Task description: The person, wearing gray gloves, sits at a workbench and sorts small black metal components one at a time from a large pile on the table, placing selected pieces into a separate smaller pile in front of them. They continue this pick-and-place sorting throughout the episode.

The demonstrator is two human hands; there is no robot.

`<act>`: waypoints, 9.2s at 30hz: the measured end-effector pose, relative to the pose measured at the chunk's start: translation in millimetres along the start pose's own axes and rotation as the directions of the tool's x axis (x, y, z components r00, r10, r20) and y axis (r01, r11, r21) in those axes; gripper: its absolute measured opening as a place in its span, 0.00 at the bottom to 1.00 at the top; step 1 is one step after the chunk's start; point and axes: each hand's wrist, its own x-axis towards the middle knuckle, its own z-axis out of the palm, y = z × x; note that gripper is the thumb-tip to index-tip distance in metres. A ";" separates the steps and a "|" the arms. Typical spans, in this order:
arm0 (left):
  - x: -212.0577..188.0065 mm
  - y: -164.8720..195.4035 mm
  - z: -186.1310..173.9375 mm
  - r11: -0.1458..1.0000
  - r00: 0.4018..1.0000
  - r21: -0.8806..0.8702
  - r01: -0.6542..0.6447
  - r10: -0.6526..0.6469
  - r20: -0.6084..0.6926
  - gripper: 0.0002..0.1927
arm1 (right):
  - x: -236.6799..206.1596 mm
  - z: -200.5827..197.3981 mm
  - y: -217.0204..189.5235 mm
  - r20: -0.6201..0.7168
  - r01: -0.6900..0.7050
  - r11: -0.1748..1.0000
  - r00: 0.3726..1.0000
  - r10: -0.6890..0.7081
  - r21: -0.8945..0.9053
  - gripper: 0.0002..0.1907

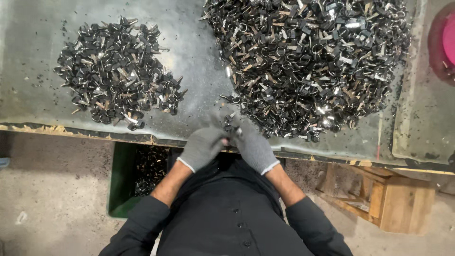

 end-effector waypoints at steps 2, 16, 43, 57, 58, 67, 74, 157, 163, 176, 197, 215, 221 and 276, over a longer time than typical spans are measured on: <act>10.4 -1.8 -8.6 0.987 0.998 -0.156 -0.031 0.024 -0.050 0.11 | -5.1 3.4 1.7 0.051 0.033 0.998 0.998 -0.031 -0.049 0.21; 43.0 -9.9 2.1 0.936 0.941 0.153 0.315 -0.330 0.081 0.14 | 5.1 14.9 9.2 -0.154 0.066 0.998 0.986 -0.068 -0.020 0.40; 29.7 -7.4 5.6 0.974 0.956 0.137 -0.181 0.207 -0.209 0.22 | 23.2 9.1 -4.3 0.160 -0.227 0.973 0.960 0.230 -0.038 0.26; 11.9 -7.6 23.6 0.932 0.960 0.363 0.020 0.084 -0.268 0.03 | 27.9 2.6 -3.2 -0.008 0.057 0.998 0.998 -0.057 0.035 0.28; 11.2 -7.6 23.5 0.891 0.976 0.452 0.032 0.070 -0.207 0.03 | 22.5 2.4 -7.6 0.032 -0.040 0.999 0.999 0.041 -0.026 0.33; 7.6 -10.8 22.0 0.968 0.966 0.232 0.098 -0.035 -0.258 0.08 | 7.5 21.8 -4.6 -0.045 0.139 0.913 0.985 -0.169 -0.384 0.20; 4.0 -7.7 25.4 0.967 0.970 0.253 0.034 0.029 -0.242 0.08 | 15.8 20.0 -3.4 0.041 -0.057 0.997 0.997 0.059 -0.059 0.22; 22.5 -6.4 12.2 0.977 0.995 0.201 0.072 -0.084 0.050 0.20 | 12.8 0.9 -4.4 0.111 -0.068 0.985 0.990 0.087 -0.161 0.17; 59.6 -13.3 -7.6 0.972 0.998 -0.235 0.005 0.011 0.066 0.20 | 0.2 4.9 -12.7 0.226 0.127 0.983 0.970 -0.095 -0.131 0.11; 52.5 -9.3 4.3 0.973 0.981 0.153 0.171 -0.183 0.064 0.14 | 16.1 19.0 22.0 -0.074 0.078 0.993 0.994 -0.084 -0.087 0.22; 61.1 -11.8 12.3 0.936 0.986 0.335 -0.107 0.056 0.158 0.09 | 28.6 21.0 -10.6 -0.140 -0.120 0.961 0.986 0.087 -0.251 0.13; 87.7 -2.0 -6.2 0.961 0.911 0.269 0.062 -0.164 0.378 0.11 | 20.4 11.4 -5.7 -0.253 -0.071 0.909 0.967 -0.039 -0.410 0.09; 65.4 1.9 -0.7 0.977 0.972 0.070 0.200 -0.207 0.115 0.12 | 33.3 -0.3 15.3 0.026 0.037 0.998 0.999 -0.035 -0.046 0.14; 34.6 -1.1 24.9 0.971 0.977 0.122 0.204 -0.194 -0.090 0.18 | 7.0 26.1 8.1 -0.099 0.044 0.933 0.992 -0.084 -0.358 0.14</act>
